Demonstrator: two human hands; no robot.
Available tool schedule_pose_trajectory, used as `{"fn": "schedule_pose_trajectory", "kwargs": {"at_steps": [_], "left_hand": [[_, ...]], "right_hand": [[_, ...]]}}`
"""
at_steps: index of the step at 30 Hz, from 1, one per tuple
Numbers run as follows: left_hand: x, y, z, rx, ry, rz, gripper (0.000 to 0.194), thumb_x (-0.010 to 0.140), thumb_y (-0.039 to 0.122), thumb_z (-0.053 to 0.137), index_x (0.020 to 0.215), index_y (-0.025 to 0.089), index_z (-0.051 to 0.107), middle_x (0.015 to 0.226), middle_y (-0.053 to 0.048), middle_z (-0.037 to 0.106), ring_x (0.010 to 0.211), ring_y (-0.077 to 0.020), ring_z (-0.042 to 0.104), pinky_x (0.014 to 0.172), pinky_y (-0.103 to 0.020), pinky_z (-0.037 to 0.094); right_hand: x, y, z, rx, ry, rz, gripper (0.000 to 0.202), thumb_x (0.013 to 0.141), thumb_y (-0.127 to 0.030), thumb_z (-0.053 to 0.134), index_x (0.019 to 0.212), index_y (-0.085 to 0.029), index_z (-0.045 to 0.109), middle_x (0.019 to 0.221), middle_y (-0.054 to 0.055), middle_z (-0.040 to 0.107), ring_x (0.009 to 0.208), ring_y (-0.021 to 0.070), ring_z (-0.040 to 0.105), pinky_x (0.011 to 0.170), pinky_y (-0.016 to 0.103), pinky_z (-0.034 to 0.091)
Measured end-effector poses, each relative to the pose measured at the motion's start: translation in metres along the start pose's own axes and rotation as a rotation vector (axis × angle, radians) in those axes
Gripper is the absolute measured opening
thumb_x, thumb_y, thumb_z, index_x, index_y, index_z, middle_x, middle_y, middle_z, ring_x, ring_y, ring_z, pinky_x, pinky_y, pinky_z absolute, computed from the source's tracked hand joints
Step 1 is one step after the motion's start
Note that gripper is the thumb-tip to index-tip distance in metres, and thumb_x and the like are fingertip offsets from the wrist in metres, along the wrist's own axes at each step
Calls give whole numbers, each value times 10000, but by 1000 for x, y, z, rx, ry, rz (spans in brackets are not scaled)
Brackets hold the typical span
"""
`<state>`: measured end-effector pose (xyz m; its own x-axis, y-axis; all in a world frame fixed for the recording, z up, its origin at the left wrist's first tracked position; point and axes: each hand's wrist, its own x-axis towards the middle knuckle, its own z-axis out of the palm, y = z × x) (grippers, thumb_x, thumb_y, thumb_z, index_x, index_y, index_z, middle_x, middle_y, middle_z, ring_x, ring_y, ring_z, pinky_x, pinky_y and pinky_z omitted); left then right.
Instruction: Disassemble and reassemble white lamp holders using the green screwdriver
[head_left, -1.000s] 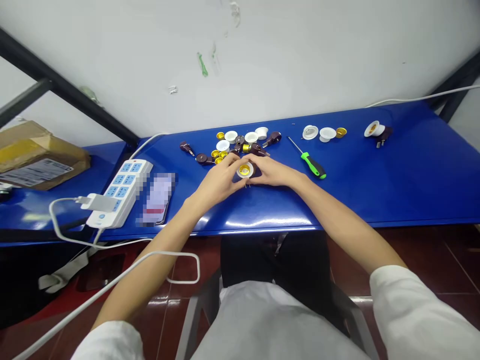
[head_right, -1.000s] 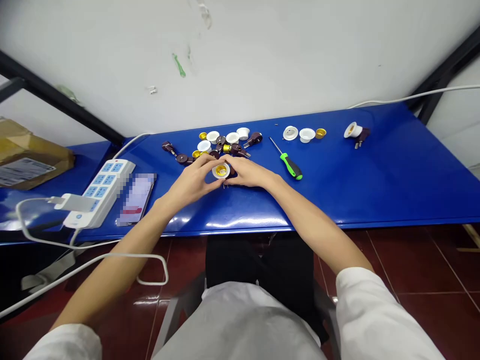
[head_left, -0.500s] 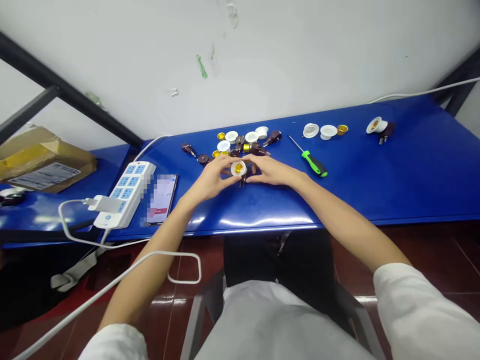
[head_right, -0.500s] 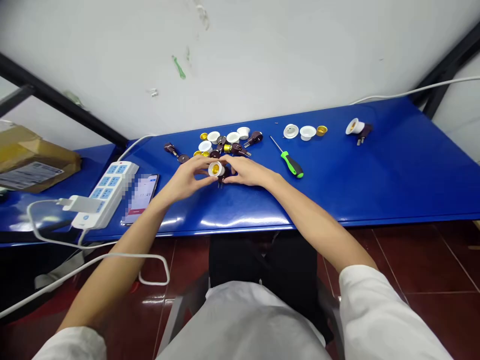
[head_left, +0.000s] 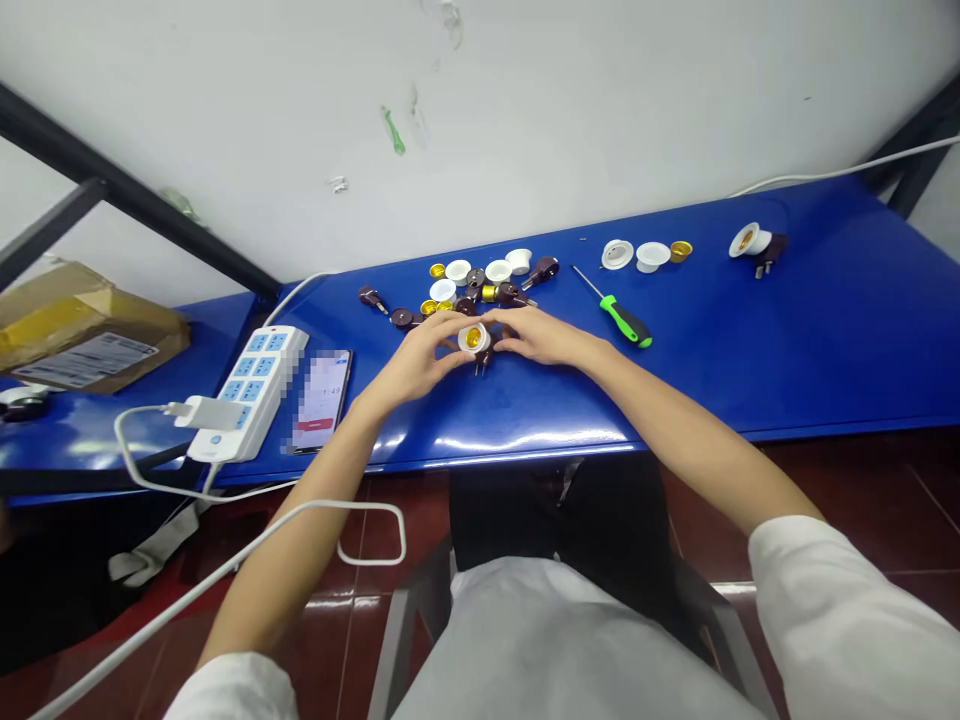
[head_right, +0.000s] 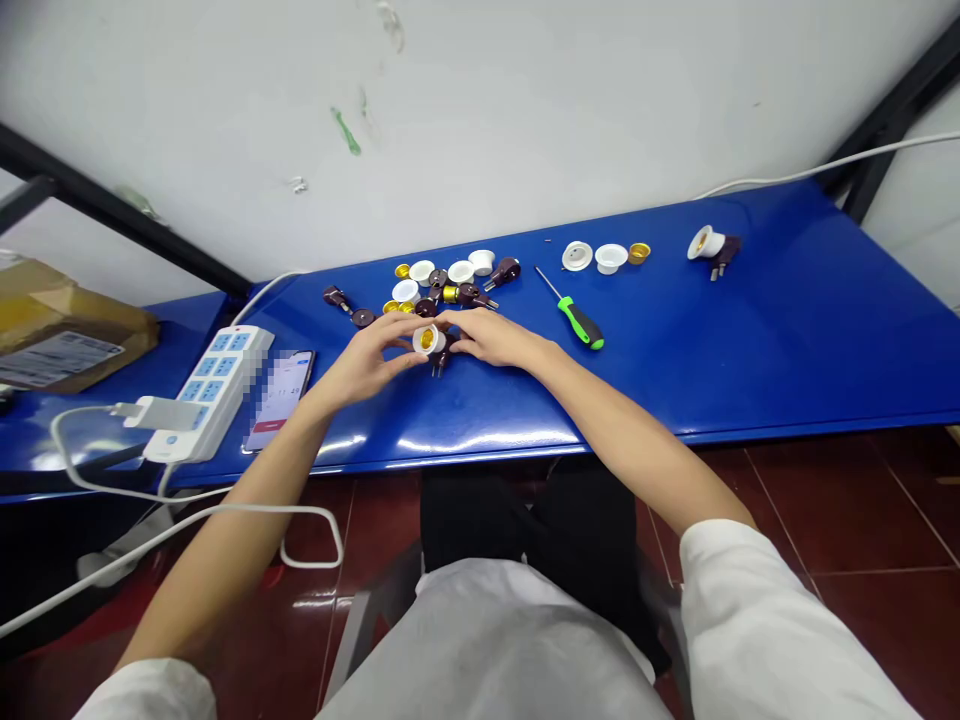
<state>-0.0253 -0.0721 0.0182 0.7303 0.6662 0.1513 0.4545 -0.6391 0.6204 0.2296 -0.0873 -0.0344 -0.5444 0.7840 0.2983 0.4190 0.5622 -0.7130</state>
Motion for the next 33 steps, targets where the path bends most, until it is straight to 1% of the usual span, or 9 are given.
{"fn": "schedule_pose_trajectory", "kwargs": {"at_steps": [2,6,10,14,17,19,23,26,33], "left_hand": [[0,0,1,19,2,2,492,983,432,699,1439,251,673,1386,-130,665,1213,-249,683,993,-411,636],[-1,0,6,90,36,3,487,971,403,725,1433,258,680,1362,-124,656,1223,-254,665,1016,-420,623],[-3,-1,12,143,78,30,491,955,352,757,1429,248,681,1327,-119,643,1198,-243,661,1046,-442,606],[-3,-3,17,138,125,67,502,939,373,781,1417,256,683,1306,-111,647,1182,-240,668,1043,-437,606],[-4,-3,20,99,156,90,533,931,409,788,1420,233,668,1313,-121,653,1133,-236,685,976,-411,629],[-5,-3,21,103,170,100,516,927,418,791,1390,220,679,1312,-125,658,1132,-239,688,978,-418,628],[-6,0,22,124,172,84,466,929,397,793,1350,230,683,1303,-116,665,1086,-219,699,967,-409,629],[-7,4,23,129,164,69,467,920,390,805,1331,219,662,1283,-114,665,1074,-213,691,946,-389,629],[-11,13,28,208,178,71,400,955,407,759,1279,200,648,1256,-119,636,1101,-225,683,979,-393,612]], "right_hand": [[0,-3,-1,17,-17,3,412,976,-199,690,1383,-157,646,1130,107,770,1028,261,719,955,411,547],[0,-11,-2,29,-39,19,517,920,-357,812,1361,-147,644,1180,121,763,988,264,711,876,382,547],[0,-15,0,4,-20,27,487,957,-437,773,1331,-154,646,1198,125,758,996,271,704,855,376,527],[-1,-13,1,40,-6,27,416,970,-418,749,1290,-179,636,1100,91,766,906,247,703,801,349,513],[-1,-13,0,85,-4,15,383,960,-395,753,1257,-184,633,1095,78,768,906,239,700,821,347,516],[-1,-14,-1,97,-16,15,382,952,-388,758,1251,-185,635,1090,73,766,910,235,694,829,345,514],[-2,-14,-1,105,-24,25,400,941,-430,756,1246,-202,634,1076,63,757,904,238,684,809,343,508],[-2,-14,-1,111,-28,30,334,932,-410,742,1176,-208,636,1053,57,756,901,242,675,817,350,504],[0,-13,-4,210,-33,31,258,904,-395,714,1039,-203,608,932,29,730,821,216,634,793,335,475]]}}
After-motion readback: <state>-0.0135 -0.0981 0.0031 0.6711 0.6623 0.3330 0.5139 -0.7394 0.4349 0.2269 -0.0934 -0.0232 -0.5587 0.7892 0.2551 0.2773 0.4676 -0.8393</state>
